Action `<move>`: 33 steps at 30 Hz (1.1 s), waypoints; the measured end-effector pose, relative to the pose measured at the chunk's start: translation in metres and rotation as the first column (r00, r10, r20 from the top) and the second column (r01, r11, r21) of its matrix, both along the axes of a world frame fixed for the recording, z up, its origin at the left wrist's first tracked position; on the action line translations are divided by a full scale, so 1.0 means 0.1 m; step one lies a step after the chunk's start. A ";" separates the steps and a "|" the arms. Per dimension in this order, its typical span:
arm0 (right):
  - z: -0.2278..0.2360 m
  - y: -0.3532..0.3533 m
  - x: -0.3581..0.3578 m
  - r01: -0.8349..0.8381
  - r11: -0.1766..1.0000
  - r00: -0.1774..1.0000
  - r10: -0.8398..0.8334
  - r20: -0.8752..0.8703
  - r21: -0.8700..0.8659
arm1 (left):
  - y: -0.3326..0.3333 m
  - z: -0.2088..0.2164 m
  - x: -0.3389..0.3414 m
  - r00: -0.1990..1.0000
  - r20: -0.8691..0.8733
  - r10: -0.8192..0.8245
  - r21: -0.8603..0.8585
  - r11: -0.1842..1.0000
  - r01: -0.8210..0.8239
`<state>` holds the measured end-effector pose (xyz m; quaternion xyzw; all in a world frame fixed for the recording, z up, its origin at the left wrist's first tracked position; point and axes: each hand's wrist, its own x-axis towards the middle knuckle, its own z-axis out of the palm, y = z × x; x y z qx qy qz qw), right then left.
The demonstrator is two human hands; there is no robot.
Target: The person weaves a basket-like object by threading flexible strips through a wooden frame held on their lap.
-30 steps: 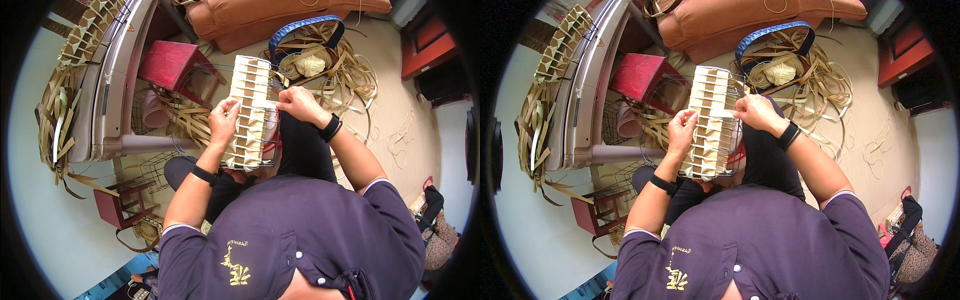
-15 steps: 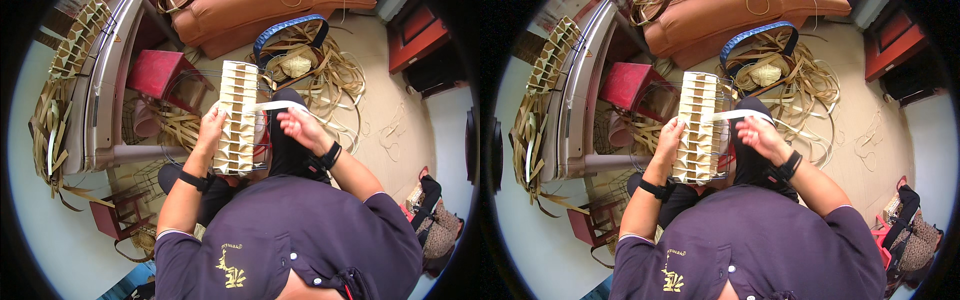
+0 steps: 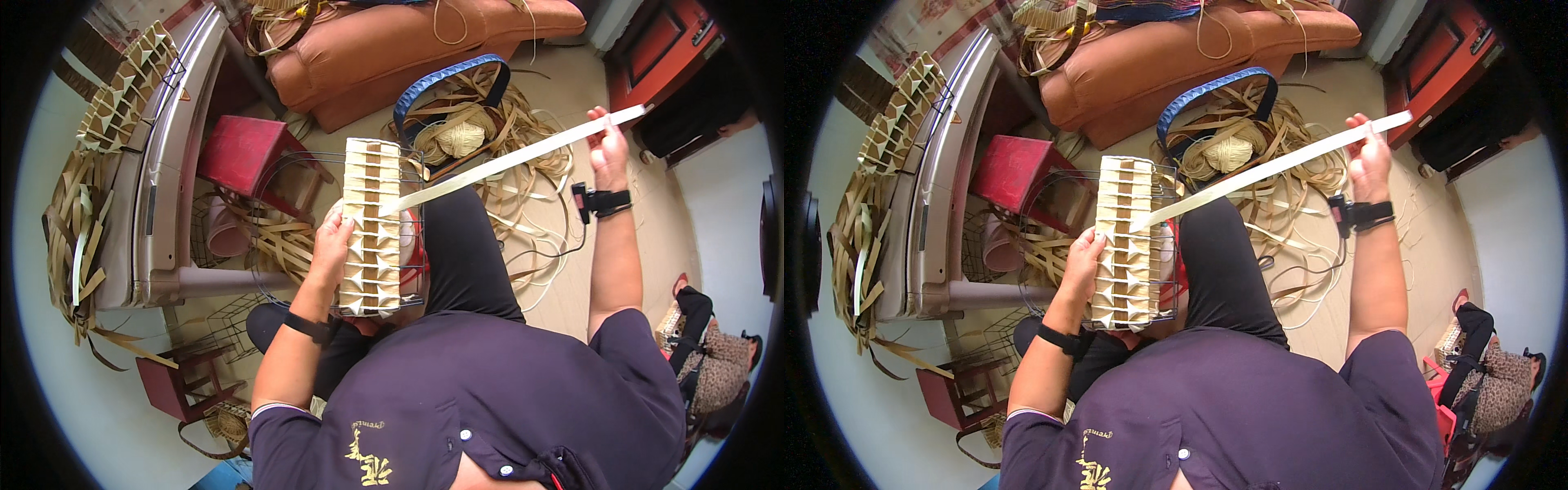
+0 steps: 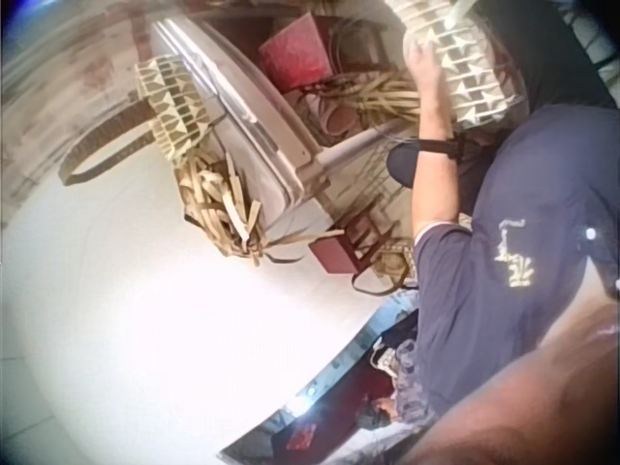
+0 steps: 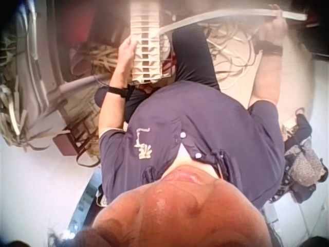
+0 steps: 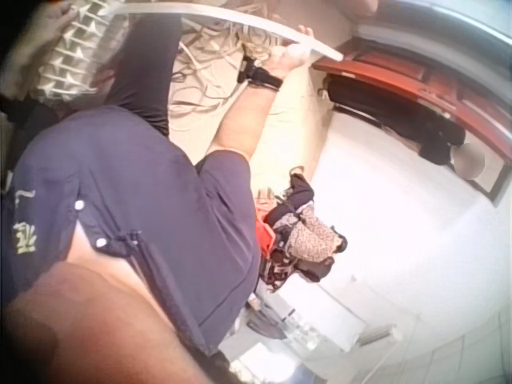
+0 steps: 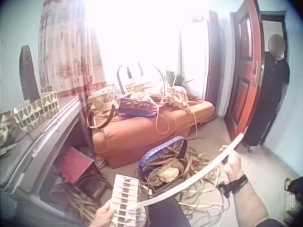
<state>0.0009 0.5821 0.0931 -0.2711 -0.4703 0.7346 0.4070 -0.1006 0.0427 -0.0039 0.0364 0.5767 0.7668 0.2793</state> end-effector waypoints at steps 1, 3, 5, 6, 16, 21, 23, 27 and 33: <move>0.16 0.03 0.01 -0.007 1.000 1.000 0.007 -0.006 0.030 | -0.04 -0.05 -0.02 1.000 -0.021 -0.005 -0.008 1.000 0.005; 0.37 0.05 0.00 -0.072 0.995 0.995 0.077 -0.066 0.070 | -0.07 -0.05 -0.08 0.997 -0.022 -0.078 -0.026 0.997 0.078; 0.54 -0.05 0.01 -0.216 0.955 0.970 0.234 -0.069 0.201 | -0.07 0.05 -0.20 0.977 -0.047 -0.210 -0.153 0.968 0.200; 0.55 -0.11 -0.02 -0.367 0.847 0.922 0.385 0.031 0.385 | -0.03 0.12 -0.19 0.983 -0.011 -0.182 -0.168 0.970 0.178; -0.14 -2.48 -0.83 -0.978 0.211 0.128 0.568 0.813 0.006 | 0.21 0.36 -0.34 0.785 -0.515 -0.345 -0.700 0.697 -0.153; -0.11 -2.58 -0.93 -0.968 0.245 0.150 0.402 0.903 0.052 | 0.16 0.35 -0.46 0.823 -0.487 -0.292 -0.743 0.634 -0.214; -0.15 -2.57 -0.96 -0.971 0.232 0.156 0.398 0.904 0.065 | 0.16 0.32 -0.49 0.841 -0.463 -0.280 -0.735 0.651 -0.188; -0.24 -2.63 -0.97 -0.970 0.239 0.152 0.429 0.890 0.051 | 0.17 0.34 -0.49 0.838 -0.456 -0.301 -0.734 0.660 -0.162; -0.38 -2.83 -0.90 -0.966 0.258 0.112 0.517 0.848 -0.030 | 0.17 0.33 -0.44 0.799 -0.509 -0.319 -0.719 0.669 -0.191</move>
